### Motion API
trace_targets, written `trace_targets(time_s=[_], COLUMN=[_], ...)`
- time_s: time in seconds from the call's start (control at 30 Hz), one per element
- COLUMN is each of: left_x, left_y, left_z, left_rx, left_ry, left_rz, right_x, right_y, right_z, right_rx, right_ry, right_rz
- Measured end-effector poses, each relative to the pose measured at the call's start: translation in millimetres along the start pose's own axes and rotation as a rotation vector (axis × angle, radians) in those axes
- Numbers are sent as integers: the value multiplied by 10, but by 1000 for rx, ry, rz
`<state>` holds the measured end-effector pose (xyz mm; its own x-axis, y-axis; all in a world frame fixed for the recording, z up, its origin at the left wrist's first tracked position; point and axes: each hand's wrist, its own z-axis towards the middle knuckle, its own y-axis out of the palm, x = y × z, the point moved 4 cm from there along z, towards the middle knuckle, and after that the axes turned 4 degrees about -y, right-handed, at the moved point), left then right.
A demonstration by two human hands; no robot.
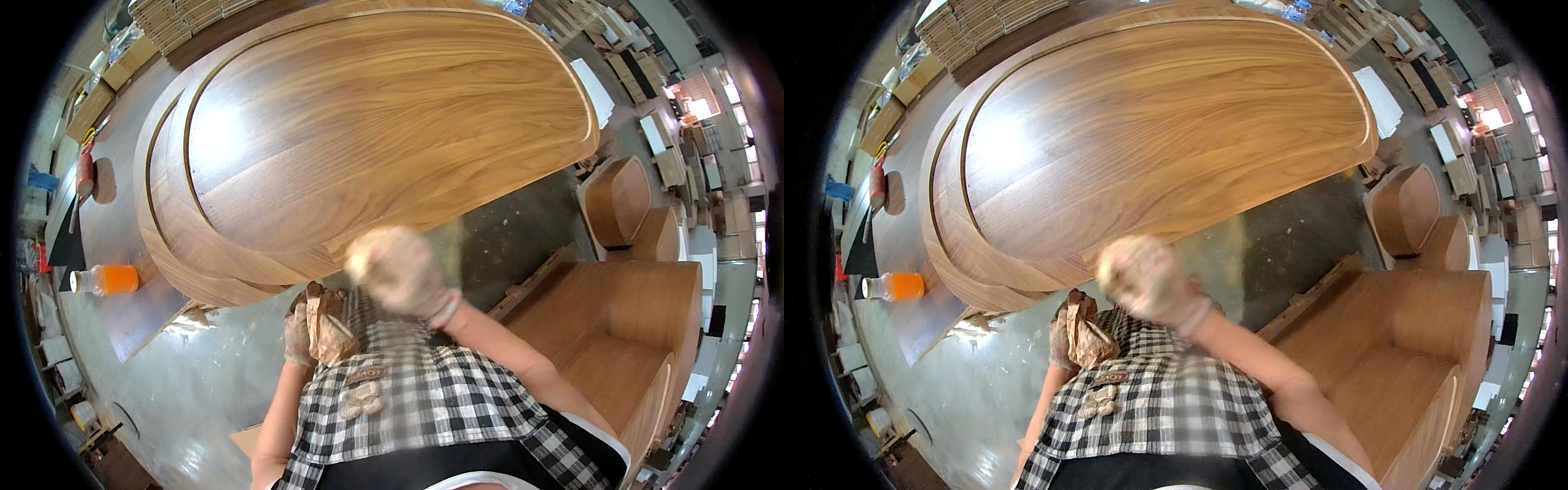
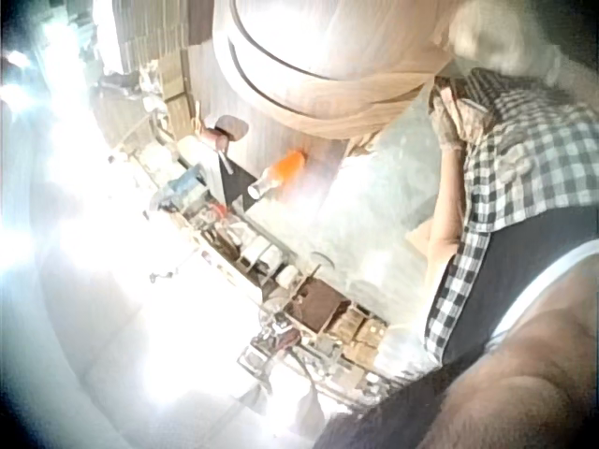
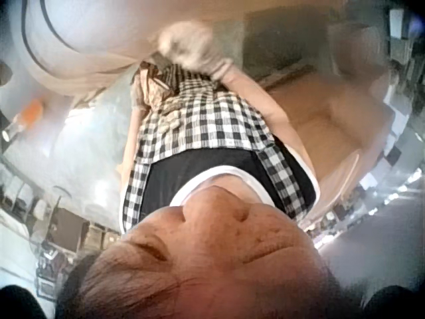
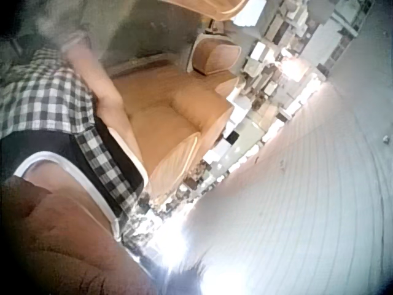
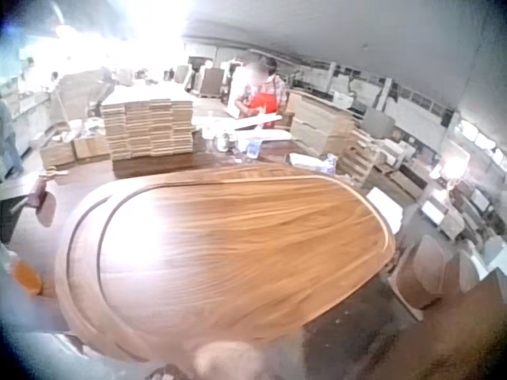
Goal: The person wipes the edges and flat surfaces of a wooden tabletop using a cloth and a sanding block, then lifts and flips the tabletop to wipe the underside.
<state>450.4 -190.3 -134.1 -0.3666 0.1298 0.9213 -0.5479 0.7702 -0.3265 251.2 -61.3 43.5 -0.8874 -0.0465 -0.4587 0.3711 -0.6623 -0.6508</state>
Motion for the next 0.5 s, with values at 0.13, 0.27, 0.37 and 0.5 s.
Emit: trace_targets(time_s=[0.13,0.27,0.37,0.5], left_x=[-112,336,316,-30], left_y=[96,128,148,186], left_z=[-70,10,55,111], left_rx=[-23,-63,-139,-129], left_ry=[-213,66,16,197], left_rz=[-487,123,295,511], right_x=[832,701,304,683], right_y=[-931,-828,-403,-778], right_z=[-404,-535,-516,-642], right_rx=[386,216,181,307], right_ry=[534,403,402,486], right_rz=[-133,-367,-71,-15])
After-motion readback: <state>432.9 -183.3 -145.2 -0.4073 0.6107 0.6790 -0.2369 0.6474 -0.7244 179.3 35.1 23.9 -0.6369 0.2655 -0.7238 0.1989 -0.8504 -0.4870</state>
